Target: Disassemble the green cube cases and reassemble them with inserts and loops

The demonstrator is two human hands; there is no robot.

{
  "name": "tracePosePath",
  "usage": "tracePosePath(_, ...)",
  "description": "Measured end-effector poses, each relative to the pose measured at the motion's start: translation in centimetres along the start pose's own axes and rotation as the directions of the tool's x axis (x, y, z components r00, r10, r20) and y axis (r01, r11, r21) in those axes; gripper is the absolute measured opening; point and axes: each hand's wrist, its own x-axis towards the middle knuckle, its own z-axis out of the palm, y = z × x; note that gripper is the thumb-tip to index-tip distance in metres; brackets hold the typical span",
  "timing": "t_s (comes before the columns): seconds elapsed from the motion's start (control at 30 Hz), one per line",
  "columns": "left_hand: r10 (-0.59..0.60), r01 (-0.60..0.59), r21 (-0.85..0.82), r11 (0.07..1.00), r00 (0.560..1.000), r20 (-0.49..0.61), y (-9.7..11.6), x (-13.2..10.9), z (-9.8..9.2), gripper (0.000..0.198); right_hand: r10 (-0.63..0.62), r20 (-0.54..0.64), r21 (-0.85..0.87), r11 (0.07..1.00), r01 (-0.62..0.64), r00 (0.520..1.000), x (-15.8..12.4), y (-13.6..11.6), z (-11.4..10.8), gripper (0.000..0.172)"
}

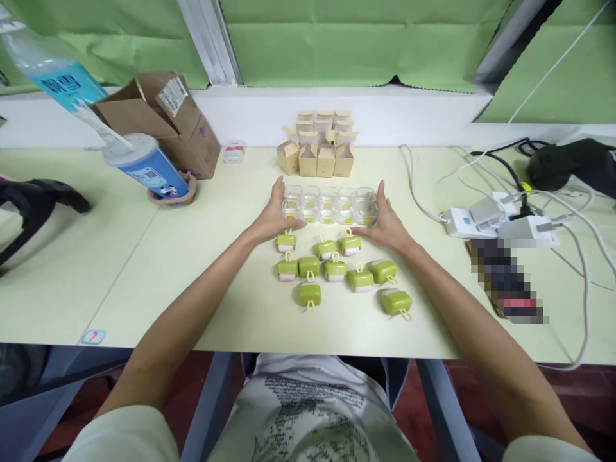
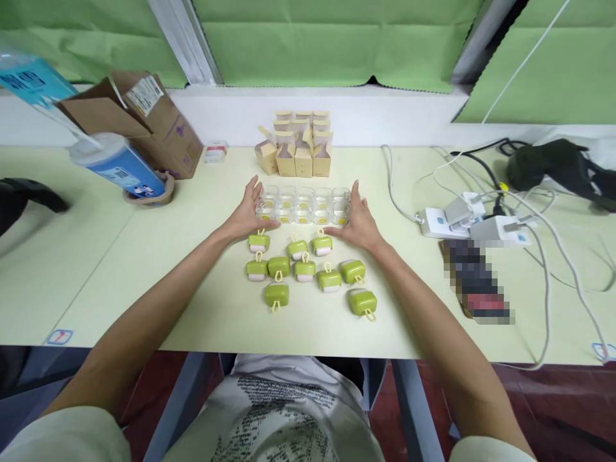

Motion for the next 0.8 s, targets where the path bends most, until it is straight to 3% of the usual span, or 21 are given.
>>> tracePosePath(0.3,-0.05,0.053,0.022,0.998,0.993,-0.105,0.0,-0.4,1.2,0.175,0.082,-0.055,-0.132,0.987,-0.088,0.995,-0.1,-1.1,1.0,0.164)
tracePosePath(0.8,-0.043,0.047,0.052,0.998,0.995,-0.087,-0.6,0.0,0.6,0.169,0.057,-0.018,-0.091,0.994,-0.058,0.998,0.3,-1.7,1.0,0.164)
